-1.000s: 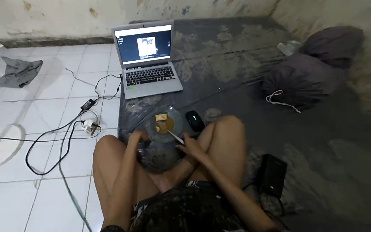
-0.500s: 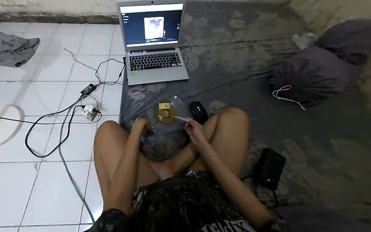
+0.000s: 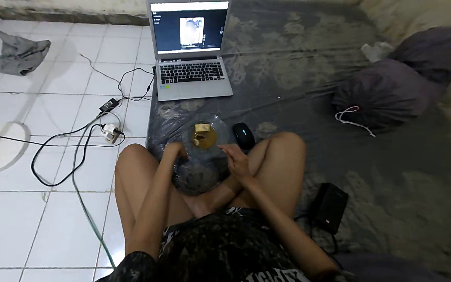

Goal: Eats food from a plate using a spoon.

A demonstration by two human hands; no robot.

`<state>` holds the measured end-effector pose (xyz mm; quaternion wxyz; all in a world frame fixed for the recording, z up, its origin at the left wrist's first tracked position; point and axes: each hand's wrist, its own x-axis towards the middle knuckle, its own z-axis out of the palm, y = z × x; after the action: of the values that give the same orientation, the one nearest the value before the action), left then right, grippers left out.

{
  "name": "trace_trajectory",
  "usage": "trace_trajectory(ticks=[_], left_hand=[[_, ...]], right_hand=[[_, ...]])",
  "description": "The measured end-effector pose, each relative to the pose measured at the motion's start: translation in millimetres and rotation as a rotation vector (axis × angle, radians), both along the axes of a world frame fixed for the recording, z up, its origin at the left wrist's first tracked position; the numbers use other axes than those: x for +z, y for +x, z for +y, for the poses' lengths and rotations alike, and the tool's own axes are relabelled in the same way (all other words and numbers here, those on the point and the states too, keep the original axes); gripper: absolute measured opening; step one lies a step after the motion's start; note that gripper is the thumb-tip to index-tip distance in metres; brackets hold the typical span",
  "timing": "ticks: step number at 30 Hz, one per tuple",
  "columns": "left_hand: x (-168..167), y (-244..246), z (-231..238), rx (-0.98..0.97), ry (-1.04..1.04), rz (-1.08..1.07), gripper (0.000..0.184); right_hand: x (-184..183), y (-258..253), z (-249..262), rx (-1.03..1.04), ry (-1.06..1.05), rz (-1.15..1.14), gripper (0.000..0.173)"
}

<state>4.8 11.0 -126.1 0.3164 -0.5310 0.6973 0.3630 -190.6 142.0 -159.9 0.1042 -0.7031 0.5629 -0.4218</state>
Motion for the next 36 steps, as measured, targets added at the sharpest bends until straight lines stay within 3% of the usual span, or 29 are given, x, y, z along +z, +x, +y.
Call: trace_trajectory(ticks=[12, 19, 27, 36], left_hand=[[3.5, -1.8, 0.4, 0.044, 0.011, 0.024, 0.051], [-3.9, -0.3, -1.5, 0.030, 0.024, 0.026, 0.051], [-8.1, 1.9, -2.2, 0.018, 0.021, 0.033, 0.052], [-6.1, 1.5, -2.7, 0.021, 0.022, 0.038, 0.051]], right_hand=[[11.1, -9.0, 0.1, 0.033, -0.116, 0.077, 0.023], [13.1, -6.7, -14.9, 0.183, -0.027, 0.087, 0.023], [10.9, -9.6, -16.4, -0.068, 0.003, 0.007, 0.023], [12.5, -15.6, -6.0, -0.079, 0.070, -0.090, 0.026]])
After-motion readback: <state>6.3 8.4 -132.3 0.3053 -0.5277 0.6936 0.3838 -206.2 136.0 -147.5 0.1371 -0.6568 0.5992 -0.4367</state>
